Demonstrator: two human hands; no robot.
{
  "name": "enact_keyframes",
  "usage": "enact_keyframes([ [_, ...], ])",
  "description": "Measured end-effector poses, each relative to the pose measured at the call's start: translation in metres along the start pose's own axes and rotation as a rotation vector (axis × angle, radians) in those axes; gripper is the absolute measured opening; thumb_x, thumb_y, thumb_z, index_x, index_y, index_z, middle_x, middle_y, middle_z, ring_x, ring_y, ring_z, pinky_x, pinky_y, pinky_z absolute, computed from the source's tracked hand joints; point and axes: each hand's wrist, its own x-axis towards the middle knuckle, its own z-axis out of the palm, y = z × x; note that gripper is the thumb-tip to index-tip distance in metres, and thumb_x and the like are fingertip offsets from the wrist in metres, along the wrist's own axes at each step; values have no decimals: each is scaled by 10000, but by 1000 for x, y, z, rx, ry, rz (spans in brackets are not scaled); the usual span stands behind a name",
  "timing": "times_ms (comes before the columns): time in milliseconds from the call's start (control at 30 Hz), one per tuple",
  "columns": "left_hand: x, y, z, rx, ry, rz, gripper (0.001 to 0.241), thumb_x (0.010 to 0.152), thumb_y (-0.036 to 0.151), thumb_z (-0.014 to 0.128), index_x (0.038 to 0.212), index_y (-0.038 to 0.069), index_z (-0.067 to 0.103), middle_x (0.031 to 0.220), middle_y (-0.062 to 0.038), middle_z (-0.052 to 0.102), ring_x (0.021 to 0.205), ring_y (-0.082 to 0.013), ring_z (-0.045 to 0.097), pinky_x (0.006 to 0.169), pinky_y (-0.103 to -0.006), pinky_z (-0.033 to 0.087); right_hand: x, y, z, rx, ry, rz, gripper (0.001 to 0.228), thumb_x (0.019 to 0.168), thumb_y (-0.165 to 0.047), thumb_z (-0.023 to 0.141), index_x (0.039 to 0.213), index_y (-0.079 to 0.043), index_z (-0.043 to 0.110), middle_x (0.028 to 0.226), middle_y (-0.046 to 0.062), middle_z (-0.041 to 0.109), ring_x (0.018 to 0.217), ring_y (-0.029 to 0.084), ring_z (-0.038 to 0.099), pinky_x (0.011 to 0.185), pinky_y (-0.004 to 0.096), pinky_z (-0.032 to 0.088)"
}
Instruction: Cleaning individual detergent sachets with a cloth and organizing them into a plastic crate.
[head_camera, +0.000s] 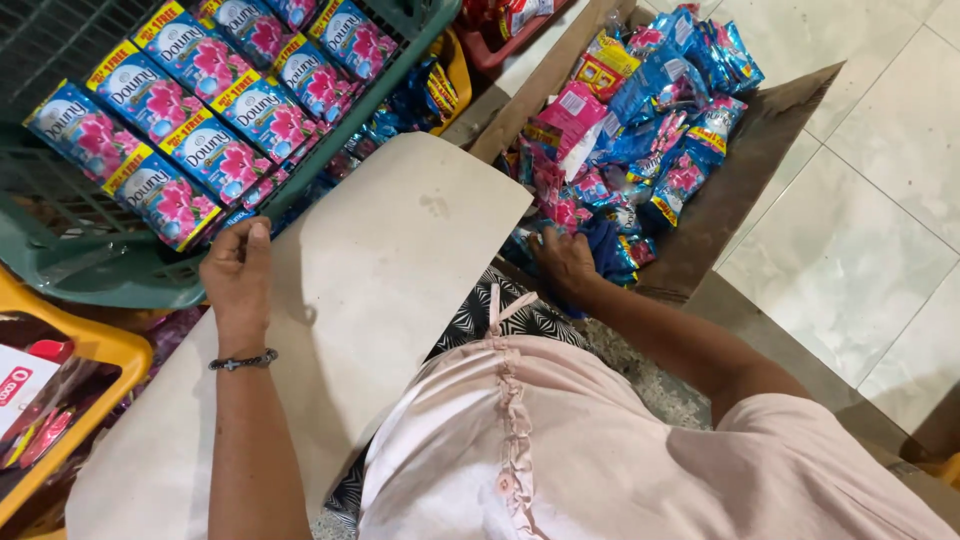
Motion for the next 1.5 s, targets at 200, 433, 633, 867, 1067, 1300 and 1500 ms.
enact_keyframes([
  [200,4,-8,0,-90,17,-42,155,1097,132,662,1202,46,735,1049,-118,711,981,-127,637,885,-327,541,2,37,28,89,107,14,69,779,-197,630,840,-180,658,622,10,606,542,270,662,463,445,446],
  [433,5,-2,1,-66,6,-29,132,1106,95,659,1196,37,736,1034,-114,704,973,-121,642,882,-297,536,45,147,-99,339,-383,381,148,898,-331,616,883,-356,761,909,-21,720,896,289,751,751,436,601],
  [633,3,14,3,-126,24,-63,128,1113,115,658,1197,45,725,1039,-89,698,970,-100,618,910,-283,533,62,208,-201,780,-283,585,241,944,-366,697,1179,-366,755,1100,30,758,1092,404,673,930,538,527],
  [867,-3,60,23,-694,-62,-157,242,1059,234,603,1191,38,656,1152,-99,715,1051,-134,671,947,-229,522,126,168,-330,698,409,-41,96,1025,90,807,1119,104,812,941,153,712,587,203,519,542,329,398],
  [1067,-26,98,62,-1342,-146,-198,588,967,638,567,1445,296,565,1380,6,581,1286,-262,521,1118,-442,435,179,-10,-369,496,713,-220,72,876,-135,691,885,-183,743,798,40,625,623,247,593,559,395,460],
  [1300,-33,59,43,-1650,17,-444,750,942,670,555,1430,101,546,1450,-232,571,1331,-523,528,1084,-639,472,137,-103,-359,910,197,-595,402,864,-281,753,1247,-177,689,957,116,741,859,354,753,709,465,590],
  [1500,-30,71,38,-1906,-122,-542,743,896,656,661,1398,115,572,1471,-231,550,1402,-574,416,1113,-752,372,188,-29,-400,1599,100,-471,134,903,5,765,1033,-27,772,979,162,767,955,275,734,931,433,568],
])
